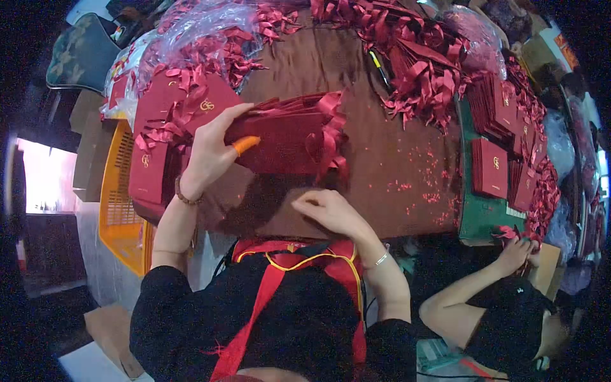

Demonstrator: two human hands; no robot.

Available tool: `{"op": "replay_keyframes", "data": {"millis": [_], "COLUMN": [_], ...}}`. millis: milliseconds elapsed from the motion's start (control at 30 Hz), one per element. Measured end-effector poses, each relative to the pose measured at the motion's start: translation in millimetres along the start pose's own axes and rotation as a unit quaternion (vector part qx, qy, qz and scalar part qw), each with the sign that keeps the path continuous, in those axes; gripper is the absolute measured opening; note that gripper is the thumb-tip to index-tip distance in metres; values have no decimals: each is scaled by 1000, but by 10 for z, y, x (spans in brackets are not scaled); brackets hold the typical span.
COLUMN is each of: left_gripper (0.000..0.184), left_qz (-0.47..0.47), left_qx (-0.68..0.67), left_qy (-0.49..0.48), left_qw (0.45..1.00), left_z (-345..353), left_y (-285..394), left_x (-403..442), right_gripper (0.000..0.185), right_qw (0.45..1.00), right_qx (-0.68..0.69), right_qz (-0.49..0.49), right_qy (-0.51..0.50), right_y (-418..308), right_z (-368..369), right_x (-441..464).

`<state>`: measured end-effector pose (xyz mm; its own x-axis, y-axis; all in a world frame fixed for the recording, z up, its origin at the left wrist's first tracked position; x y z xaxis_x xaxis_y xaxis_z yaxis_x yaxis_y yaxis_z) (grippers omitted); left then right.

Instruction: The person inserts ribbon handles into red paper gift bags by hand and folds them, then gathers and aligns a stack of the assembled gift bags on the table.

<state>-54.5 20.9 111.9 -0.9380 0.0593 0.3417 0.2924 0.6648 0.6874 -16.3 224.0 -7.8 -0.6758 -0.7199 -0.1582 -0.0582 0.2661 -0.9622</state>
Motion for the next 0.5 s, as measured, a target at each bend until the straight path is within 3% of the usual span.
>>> {"op": "replay_keyframes", "data": {"millis": [67, 100, 167, 200, 233, 300, 367, 400, 467, 500], "left_gripper": [56, 61, 63, 64, 64, 65, 70, 74, 83, 83], "left_qz": [2, 40, 64, 69, 70, 71, 45, -31, -149, -151], "left_qx": [78, 108, 116, 127, 127, 111, 106, -22, -243, -241], "left_qy": [-35, -32, -50, -50, -56, -40, -65, -71, -101, -103], "left_qw": [996, 993, 990, 988, 988, 990, 991, 997, 953, 953], "left_z": [56, 87, 132, 161, 184, 206, 238, 262, 311, 313], "left_y": [55, 69, 149, 161, 155, 146, 82, -23, -156, -171], "left_x": [-8, -19, -55, -67, -73, -67, -96, -114, -158, -169], "right_gripper": [29, 24, 19, 16, 15, 17, 19, 20, 22, 23], "right_qw": [997, 993, 956, 912, 890, 914, 922, 919, 919, 917], "right_qx": [40, 104, -13, -41, -78, 50, -49, -68, -88, -105], "right_qz": [-51, -54, -200, -221, -207, -129, -126, -164, -202, -224], "right_qy": [-33, 11, 213, 345, 398, 381, 362, 352, 326, 312], "right_y": [-390, -495, -899, -830, -836, -576, -475, -488, -526, -564], "right_z": [-74, -155, -523, -675, -826, -906, -823, -785, -728, -721], "right_x": [-130, -205, -298, -302, -263, -137, -85, -61, -40, -30]}}
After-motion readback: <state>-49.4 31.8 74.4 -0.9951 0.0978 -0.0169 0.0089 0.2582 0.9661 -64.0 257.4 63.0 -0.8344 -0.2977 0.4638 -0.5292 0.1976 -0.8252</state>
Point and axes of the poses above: each hand's wrist, its own x-axis towards the middle knuckle, its own z-axis out of the palm, y = z × x, the point moved 5 cm from there along x, towards the middle knuckle, and after that the axes turned 11 degrees about -z, right-handed, at the moved point
